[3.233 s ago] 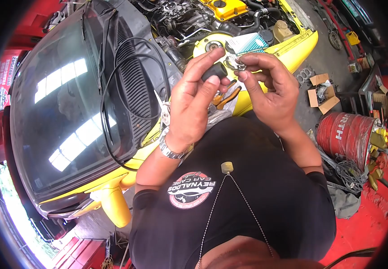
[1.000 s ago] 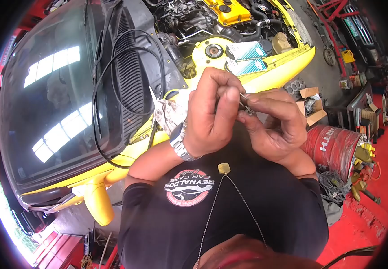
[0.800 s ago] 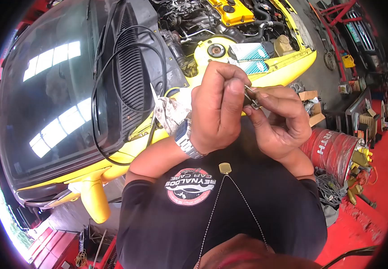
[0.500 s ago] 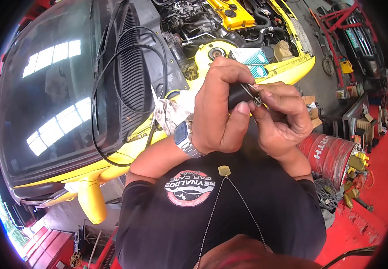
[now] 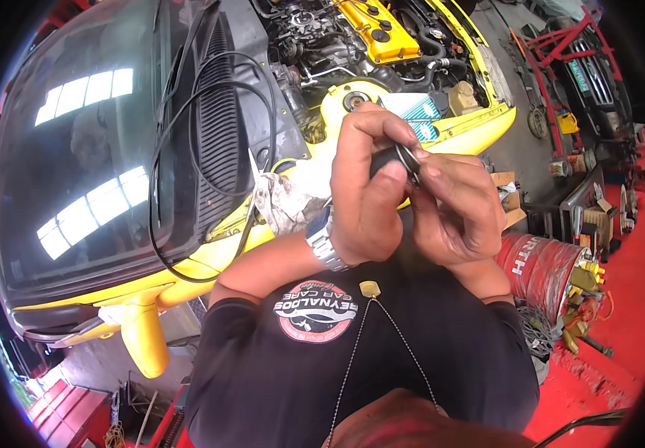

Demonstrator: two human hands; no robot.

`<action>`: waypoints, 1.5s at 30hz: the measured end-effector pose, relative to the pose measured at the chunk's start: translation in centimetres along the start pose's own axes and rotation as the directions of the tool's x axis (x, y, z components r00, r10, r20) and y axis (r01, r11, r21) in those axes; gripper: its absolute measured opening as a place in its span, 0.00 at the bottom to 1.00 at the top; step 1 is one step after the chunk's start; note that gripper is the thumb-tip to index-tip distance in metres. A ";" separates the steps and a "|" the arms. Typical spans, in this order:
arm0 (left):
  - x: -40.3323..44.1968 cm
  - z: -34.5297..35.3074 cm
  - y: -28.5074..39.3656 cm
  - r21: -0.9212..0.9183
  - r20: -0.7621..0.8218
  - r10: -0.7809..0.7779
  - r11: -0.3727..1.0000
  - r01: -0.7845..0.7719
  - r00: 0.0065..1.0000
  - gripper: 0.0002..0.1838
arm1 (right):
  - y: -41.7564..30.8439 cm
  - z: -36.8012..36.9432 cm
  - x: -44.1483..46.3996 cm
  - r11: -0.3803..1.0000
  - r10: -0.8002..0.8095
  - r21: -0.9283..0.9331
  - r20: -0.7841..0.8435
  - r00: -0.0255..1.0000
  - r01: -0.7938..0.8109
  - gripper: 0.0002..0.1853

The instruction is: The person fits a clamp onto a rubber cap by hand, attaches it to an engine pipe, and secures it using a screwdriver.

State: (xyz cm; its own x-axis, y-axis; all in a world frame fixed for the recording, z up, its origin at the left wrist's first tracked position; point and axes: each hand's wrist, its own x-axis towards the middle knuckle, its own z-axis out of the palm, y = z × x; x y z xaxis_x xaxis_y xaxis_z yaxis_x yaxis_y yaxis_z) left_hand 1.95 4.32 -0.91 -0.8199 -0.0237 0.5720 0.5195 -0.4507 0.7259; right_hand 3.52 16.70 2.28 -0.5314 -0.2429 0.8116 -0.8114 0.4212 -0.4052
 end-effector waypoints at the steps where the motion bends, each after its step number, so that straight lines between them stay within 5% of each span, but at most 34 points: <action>1: 0.1 0.4 0.3 -0.129 -0.055 -0.096 0.988 0.088 0.994 0.14 | 0.0 -0.1 0.1 1.000 -0.005 -0.007 -0.006 1.000 0.005 0.18; 2: 0.2 0.6 0.5 -0.258 -0.096 -0.197 0.951 0.167 0.976 0.13 | 0.0 -0.1 0.3 1.000 -0.021 -0.006 0.007 1.000 0.021 0.18; 8: 0.1 0.6 0.1 -0.220 -0.109 -0.063 0.975 0.038 0.992 0.12 | 0.0 0.5 -0.6 0.999 0.005 0.033 -0.051 0.999 -0.003 0.17; 10: 0.1 0.5 0.4 -0.250 -0.104 -0.090 0.966 0.062 0.990 0.12 | 0.2 0.0 -1.0 0.986 -0.104 -0.129 0.036 0.994 0.108 0.19; 15: 0.0 1.3 1.3 -0.320 -0.081 -0.177 0.937 0.143 0.981 0.15 | 0.0 -0.5 -1.5 0.979 -0.124 -0.153 0.071 0.990 0.134 0.24; 19: 0.2 0.2 1.8 -0.311 0.046 -0.158 0.936 0.165 0.986 0.12 | 0.4 -1.2 -0.5 0.990 -0.084 -0.114 0.009 0.996 0.084 0.21; 21: 0.3 -1.1 2.3 -0.331 0.234 -0.271 0.881 0.338 0.934 0.12 | 0.7 -1.1 -0.4 0.996 0.010 0.093 0.009 1.000 -0.011 0.19; 23: 0.6 -1.2 2.0 -0.333 0.181 -0.265 0.890 0.312 0.947 0.12 | 0.5 -0.6 -0.3 0.994 0.020 0.104 0.009 1.000 -0.021 0.19; 25: 1.0 -1.7 2.0 -0.101 0.109 -0.272 0.954 0.283 0.956 0.14 | 0.6 -0.1 -0.4 0.993 0.001 0.120 0.011 1.000 -0.002 0.19; 26: 1.4 -1.7 0.7 0.064 0.068 -0.051 0.997 0.046 0.996 0.16 | 0.5 0.0 -0.4 0.992 -0.001 0.125 0.014 1.000 0.000 0.19; 30: 1.8 -2.4 1.6 0.074 0.148 -0.074 0.995 0.064 0.986 0.16 | -0.2 0.3 -0.4 0.995 -0.029 0.095 0.014 0.999 0.027 0.20; 35: 2.0 -1.2 0.8 -0.014 -0.019 0.163 0.987 -0.163 0.986 0.18 | -0.5 0.5 -0.1 0.997 -0.042 0.060 0.016 0.999 0.041 0.20; 45: 1.1 -0.5 0.0 -0.125 -0.148 0.135 0.980 -0.154 0.980 0.16 | -0.2 0.9 -0.5 0.994 -0.076 0.083 0.037 0.996 0.073 0.21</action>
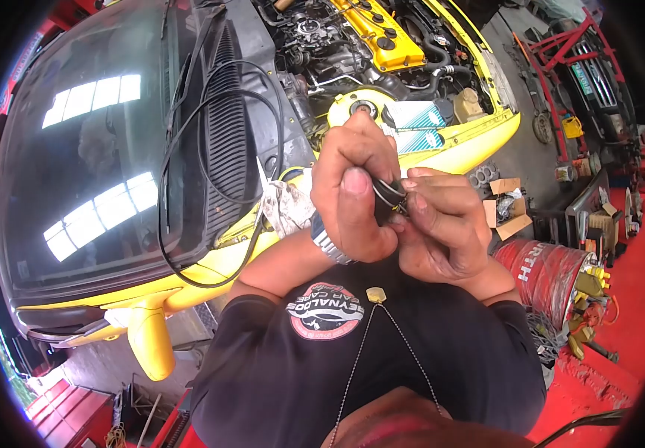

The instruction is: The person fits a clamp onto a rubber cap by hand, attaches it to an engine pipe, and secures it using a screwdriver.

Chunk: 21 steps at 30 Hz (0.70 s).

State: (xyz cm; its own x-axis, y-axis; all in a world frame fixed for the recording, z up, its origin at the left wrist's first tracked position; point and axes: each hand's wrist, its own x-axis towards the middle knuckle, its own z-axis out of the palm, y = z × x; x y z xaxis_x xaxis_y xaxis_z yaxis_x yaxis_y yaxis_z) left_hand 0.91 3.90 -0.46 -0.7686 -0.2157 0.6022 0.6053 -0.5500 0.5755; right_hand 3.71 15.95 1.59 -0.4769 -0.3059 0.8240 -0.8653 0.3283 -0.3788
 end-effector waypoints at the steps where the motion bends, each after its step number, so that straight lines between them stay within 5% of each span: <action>1: 0.2 0.1 0.2 0.022 -0.004 -0.002 1.000 0.002 1.000 0.16 | -0.1 0.1 -0.1 1.000 -0.010 0.007 -0.006 1.000 0.010 0.21; 6: 0.9 -0.1 0.6 0.108 0.040 -0.020 0.994 0.016 0.999 0.16 | -0.1 -0.2 0.7 0.999 -0.025 -0.046 -0.003 1.000 0.025 0.20; 8: 1.3 0.1 0.2 0.296 0.042 0.139 0.944 -0.145 0.989 0.17 | -0.2 -0.4 1.0 0.999 0.000 -0.037 -0.003 1.000 0.000 0.19; 12: 2.1 -0.5 0.4 0.347 0.162 0.191 0.908 -0.237 0.968 0.20 | 0.1 -0.5 1.7 0.991 0.101 0.092 -0.072 0.992 -0.094 0.21; 14: 2.2 -0.5 1.0 0.412 0.172 0.170 0.882 -0.228 0.970 0.21 | -0.3 -0.7 2.0 0.974 0.187 0.133 -0.030 0.982 -0.181 0.20; 21: 1.8 0.1 2.3 0.404 0.099 -0.014 0.914 -0.028 0.995 0.18 | 0.0 -0.2 2.3 0.993 0.073 0.098 -0.057 0.996 -0.067 0.20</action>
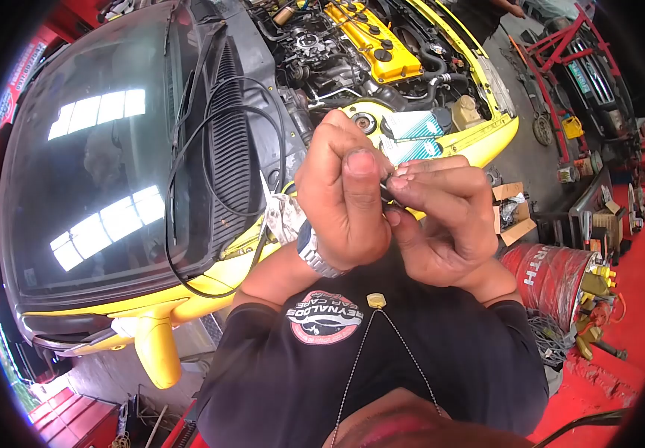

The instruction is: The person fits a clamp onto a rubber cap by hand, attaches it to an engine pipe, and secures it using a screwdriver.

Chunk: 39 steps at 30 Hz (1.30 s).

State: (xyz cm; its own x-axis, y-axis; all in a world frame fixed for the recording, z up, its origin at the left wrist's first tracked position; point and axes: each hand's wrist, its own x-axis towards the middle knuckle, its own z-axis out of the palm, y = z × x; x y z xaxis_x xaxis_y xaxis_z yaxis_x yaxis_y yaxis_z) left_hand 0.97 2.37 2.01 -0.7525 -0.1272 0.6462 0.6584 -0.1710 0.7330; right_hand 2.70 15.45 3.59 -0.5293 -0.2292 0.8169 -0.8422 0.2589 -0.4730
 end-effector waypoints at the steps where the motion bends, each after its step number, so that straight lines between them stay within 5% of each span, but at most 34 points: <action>1: 0.0 0.0 -0.1 0.001 0.000 0.000 1.000 0.000 1.000 0.18 | -0.1 0.0 0.0 0.999 -0.037 -0.025 0.009 0.999 0.037 0.20; 4: 0.2 0.1 -0.8 -0.074 -0.083 0.075 0.994 -0.081 0.994 0.14 | 0.0 0.0 0.2 0.993 -0.081 -0.087 0.041 0.996 0.085 0.22; 13: 1.0 -0.6 0.2 -0.046 0.027 -0.219 0.974 0.220 0.975 0.14 | 0.1 0.0 1.0 0.989 -0.050 -0.133 0.077 0.996 0.060 0.22; 17: 1.1 -0.9 -1.5 -0.299 0.035 -0.209 0.931 0.209 0.977 0.20 | 0.8 0.9 0.8 0.997 0.063 0.047 -0.001 0.998 -0.063 0.18; 19: 0.8 -0.8 -2.1 -0.730 0.063 -0.399 0.607 0.315 0.915 0.21 | 1.3 1.2 0.3 0.990 0.126 0.069 0.002 0.992 -0.126 0.17; 23: 0.8 -1.1 -3.0 -0.515 -0.096 -0.354 0.817 0.258 0.930 0.22 | 2.0 2.1 -0.2 0.958 0.241 0.166 -0.024 0.970 -0.234 0.15; 25: 0.8 -1.2 -2.8 -0.536 -0.121 -0.386 0.801 0.267 0.914 0.23 | 2.1 2.1 -0.2 0.958 0.247 0.151 0.000 0.969 -0.245 0.15; 27: 0.8 -1.6 -3.0 -0.356 -0.122 -0.376 0.881 0.313 0.918 0.23 | 2.2 2.3 -0.2 0.971 0.214 0.106 -0.003 0.977 -0.212 0.16; 34: 1.3 -2.3 -3.3 -0.351 -0.180 -0.340 0.899 0.263 0.923 0.24 | 2.3 3.4 -0.5 0.960 0.248 0.130 0.008 0.969 -0.247 0.16; 39: 1.4 -1.9 -2.4 -0.194 -0.224 -0.305 0.945 0.264 0.926 0.23 | 2.0 4.2 -0.5 0.899 0.370 0.277 -0.062 0.927 -0.340 0.12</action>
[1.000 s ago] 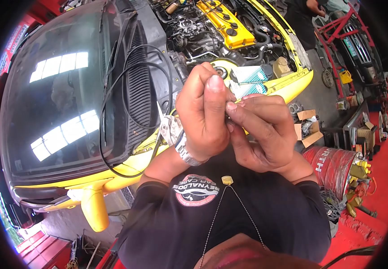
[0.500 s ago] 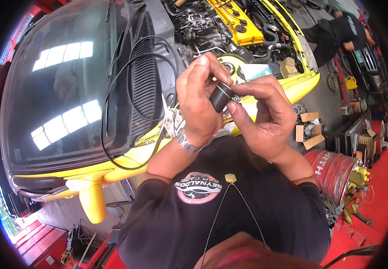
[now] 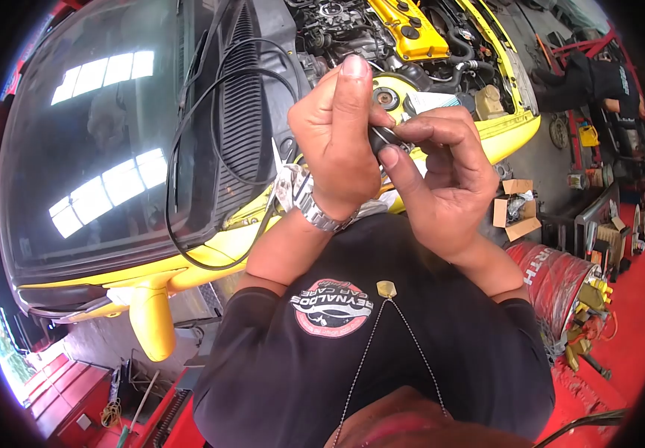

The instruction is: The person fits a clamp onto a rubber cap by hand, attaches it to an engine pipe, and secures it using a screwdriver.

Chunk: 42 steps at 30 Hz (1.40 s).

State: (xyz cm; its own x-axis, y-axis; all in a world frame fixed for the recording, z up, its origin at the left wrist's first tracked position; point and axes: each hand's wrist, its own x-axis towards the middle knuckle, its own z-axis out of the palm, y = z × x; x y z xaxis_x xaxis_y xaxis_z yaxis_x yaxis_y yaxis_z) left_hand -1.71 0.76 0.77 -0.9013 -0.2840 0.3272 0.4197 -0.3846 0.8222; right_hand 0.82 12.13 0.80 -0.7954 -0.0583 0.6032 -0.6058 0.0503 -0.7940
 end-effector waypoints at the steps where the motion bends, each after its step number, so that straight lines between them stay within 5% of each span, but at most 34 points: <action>1: 0.1 0.1 -0.2 0.000 -0.014 0.039 0.999 -0.039 0.999 0.22 | 0.1 0.1 0.0 1.000 0.002 -0.003 -0.002 1.000 -0.002 0.12; 4: 0.1 -0.6 -1.3 0.010 -0.002 0.081 0.997 -0.081 0.997 0.21 | 0.5 0.3 0.1 0.995 0.040 0.090 0.000 0.999 -0.039 0.12; 16: 0.1 -2.1 -3.2 -0.005 -0.048 -0.050 0.999 0.050 0.998 0.21 | 2.0 0.8 -0.2 0.999 -0.005 -0.048 0.000 1.000 0.005 0.13; 18: 0.2 -2.4 -3.4 -0.058 0.000 -0.060 0.997 0.060 0.998 0.20 | 2.4 1.1 -0.3 0.995 0.074 0.077 -0.070 0.995 -0.068 0.13; 21: -1.0 -3.5 -2.5 -0.290 0.189 -0.372 0.863 0.413 0.909 0.14 | 3.8 -0.1 0.0 0.983 -0.063 -0.172 -0.001 0.998 0.061 0.13; 22: -1.3 -3.9 -2.3 -0.288 0.188 -0.369 0.865 0.410 0.910 0.14 | 4.1 -0.4 0.1 0.984 -0.065 -0.169 0.000 0.998 0.064 0.13; 25: -1.7 -5.2 -1.6 -0.054 0.311 -0.411 0.892 0.448 0.857 0.17 | 4.4 -0.8 0.0 0.958 -0.167 -0.217 0.100 0.981 0.185 0.14; 32: -1.3 -5.4 0.9 0.046 0.408 -0.525 0.829 0.557 0.747 0.17 | 3.7 -1.1 0.5 0.940 -0.246 -0.205 0.141 0.959 0.272 0.16; 42: -1.3 -5.0 2.8 0.081 0.419 -0.539 0.824 0.561 0.731 0.19 | 1.5 -2.0 1.3 0.925 -0.297 -0.164 0.247 0.922 0.342 0.17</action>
State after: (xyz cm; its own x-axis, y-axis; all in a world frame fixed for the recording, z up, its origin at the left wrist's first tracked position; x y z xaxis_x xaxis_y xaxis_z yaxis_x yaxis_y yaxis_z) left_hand 1.15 -4.34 0.32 -0.9298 0.3680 -0.0091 -0.1691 -0.4051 0.8985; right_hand -1.13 14.10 0.52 -0.5497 -0.3151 0.7737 -0.8352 0.1904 -0.5159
